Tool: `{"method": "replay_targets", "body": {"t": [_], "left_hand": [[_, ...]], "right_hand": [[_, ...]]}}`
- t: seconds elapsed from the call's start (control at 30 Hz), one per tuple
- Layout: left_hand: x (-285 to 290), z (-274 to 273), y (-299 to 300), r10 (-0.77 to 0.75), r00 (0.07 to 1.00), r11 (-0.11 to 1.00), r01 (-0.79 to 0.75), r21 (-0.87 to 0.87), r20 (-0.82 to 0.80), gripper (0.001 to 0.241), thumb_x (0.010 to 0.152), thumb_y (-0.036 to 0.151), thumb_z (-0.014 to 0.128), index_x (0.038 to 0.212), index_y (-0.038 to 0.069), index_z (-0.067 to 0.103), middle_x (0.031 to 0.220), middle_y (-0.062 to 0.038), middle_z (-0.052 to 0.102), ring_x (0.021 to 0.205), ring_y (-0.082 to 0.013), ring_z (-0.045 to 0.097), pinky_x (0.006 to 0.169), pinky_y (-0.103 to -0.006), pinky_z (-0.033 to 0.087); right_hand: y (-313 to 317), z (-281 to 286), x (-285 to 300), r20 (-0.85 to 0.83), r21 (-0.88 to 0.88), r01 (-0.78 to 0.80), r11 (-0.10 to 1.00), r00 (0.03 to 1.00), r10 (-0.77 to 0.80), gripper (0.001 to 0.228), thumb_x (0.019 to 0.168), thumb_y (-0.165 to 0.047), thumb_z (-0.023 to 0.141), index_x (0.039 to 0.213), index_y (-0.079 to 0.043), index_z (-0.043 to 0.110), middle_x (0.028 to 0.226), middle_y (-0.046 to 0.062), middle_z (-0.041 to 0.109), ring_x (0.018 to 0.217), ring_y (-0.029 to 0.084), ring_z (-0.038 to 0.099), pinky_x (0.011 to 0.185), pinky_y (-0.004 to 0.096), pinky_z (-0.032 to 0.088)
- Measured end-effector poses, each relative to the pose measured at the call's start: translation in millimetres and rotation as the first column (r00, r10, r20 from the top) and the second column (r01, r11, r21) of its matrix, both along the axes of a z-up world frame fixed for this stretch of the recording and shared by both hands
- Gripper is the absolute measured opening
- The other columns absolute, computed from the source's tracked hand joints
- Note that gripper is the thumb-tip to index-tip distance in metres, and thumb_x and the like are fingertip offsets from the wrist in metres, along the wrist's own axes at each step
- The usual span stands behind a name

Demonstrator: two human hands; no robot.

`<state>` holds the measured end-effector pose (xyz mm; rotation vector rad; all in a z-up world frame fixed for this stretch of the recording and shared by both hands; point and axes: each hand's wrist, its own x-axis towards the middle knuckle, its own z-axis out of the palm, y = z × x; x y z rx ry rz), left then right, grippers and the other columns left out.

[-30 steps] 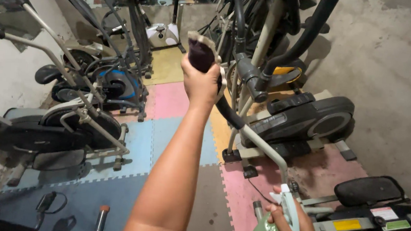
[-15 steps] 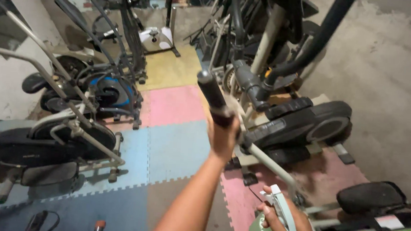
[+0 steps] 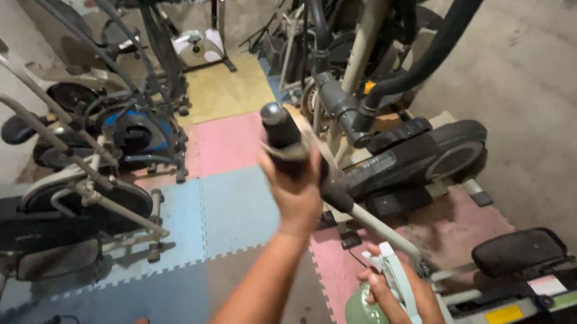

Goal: Cleaning and wiping down various pieces of gym equipment with a spray bottle and cloth.

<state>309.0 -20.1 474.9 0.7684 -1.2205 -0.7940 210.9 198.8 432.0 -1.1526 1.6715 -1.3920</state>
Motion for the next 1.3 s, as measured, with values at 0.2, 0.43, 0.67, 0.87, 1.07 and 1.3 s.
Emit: {"method": "replay_targets", "body": {"t": [0.2,0.43,0.67,0.87,1.07,1.3], "left_hand": [[23.4,56.9,-12.0,0.127,0.992,0.982,-0.125,-0.144,0.008,0.062,0.089,0.027,0.076,0.134,0.0,0.043,0.122,-0.017,0.062,0.105,-0.0267,0.069,0.093,-0.0343,0.055],[28.9,41.6,-23.9,-0.261,0.937,0.962,0.272,0.017,-0.23,0.044,0.079,0.018,0.082,0.116,0.004,0.064,0.106,-0.008,0.071,0.091,-0.02,0.067,0.085,-0.0328,0.056],[17.7,11.4,-17.5,-0.341,0.866,0.915,0.395,0.084,-0.367,0.025,0.082,0.011,0.075,0.104,0.002,0.068,0.095,-0.006,0.07,0.083,-0.0169,0.062,0.08,-0.0306,0.052],[-23.5,-23.1,30.5,-0.403,0.877,0.908,0.347,-0.234,-0.262,0.045,0.084,-0.002,0.059,0.125,0.009,0.047,0.113,-0.009,0.061,0.088,-0.0178,0.065,0.085,-0.0326,0.059],[-54.6,-72.6,47.1,-0.35,0.801,0.878,0.461,0.128,-0.486,0.031,0.085,0.002,0.059,0.116,0.004,0.056,0.09,-0.011,0.071,0.063,-0.0142,0.061,0.06,-0.0251,0.051],[-66.2,-84.7,65.3,-0.169,0.804,0.736,0.487,0.47,-0.57,0.022,0.089,0.013,0.069,0.109,0.002,0.065,0.089,-0.008,0.066,0.074,-0.0174,0.06,0.069,-0.0302,0.051]], "right_hand": [[1.0,10.7,-18.1,-0.121,-0.018,-0.017,1.0,0.993,0.015,0.049,0.089,-0.011,0.064,0.138,-0.007,0.064,0.095,0.005,0.085,0.066,0.012,0.072,0.062,0.026,0.06],[9.6,31.1,-31.0,-0.1,0.03,-0.093,0.995,0.99,0.096,0.048,0.09,-0.014,0.062,0.137,-0.004,0.063,0.1,0.008,0.085,0.072,0.013,0.074,0.067,0.029,0.06],[22.3,33.1,-43.6,-0.134,0.003,-0.225,0.974,0.966,0.223,0.051,0.089,-0.018,0.063,0.138,-0.004,0.063,0.095,0.01,0.087,0.088,0.017,0.082,0.08,0.031,0.062],[30.5,29.5,-58.5,-0.295,-0.079,-0.23,0.97,0.935,0.197,0.045,0.088,-0.015,0.064,0.13,0.002,0.065,0.139,0.013,0.07,0.114,0.02,0.074,0.092,0.032,0.059],[30.3,20.4,-67.7,-0.33,-0.055,-0.251,0.967,0.918,0.219,0.049,0.086,-0.011,0.064,0.134,-0.006,0.066,0.126,0.008,0.058,0.095,0.016,0.07,0.086,0.029,0.055],[27.9,23.8,-60.8,-0.252,-0.066,-0.252,0.966,0.94,0.228,0.05,0.087,-0.007,0.061,0.137,-0.002,0.062,0.13,0.009,0.065,0.098,0.016,0.073,0.086,0.03,0.058]]}}
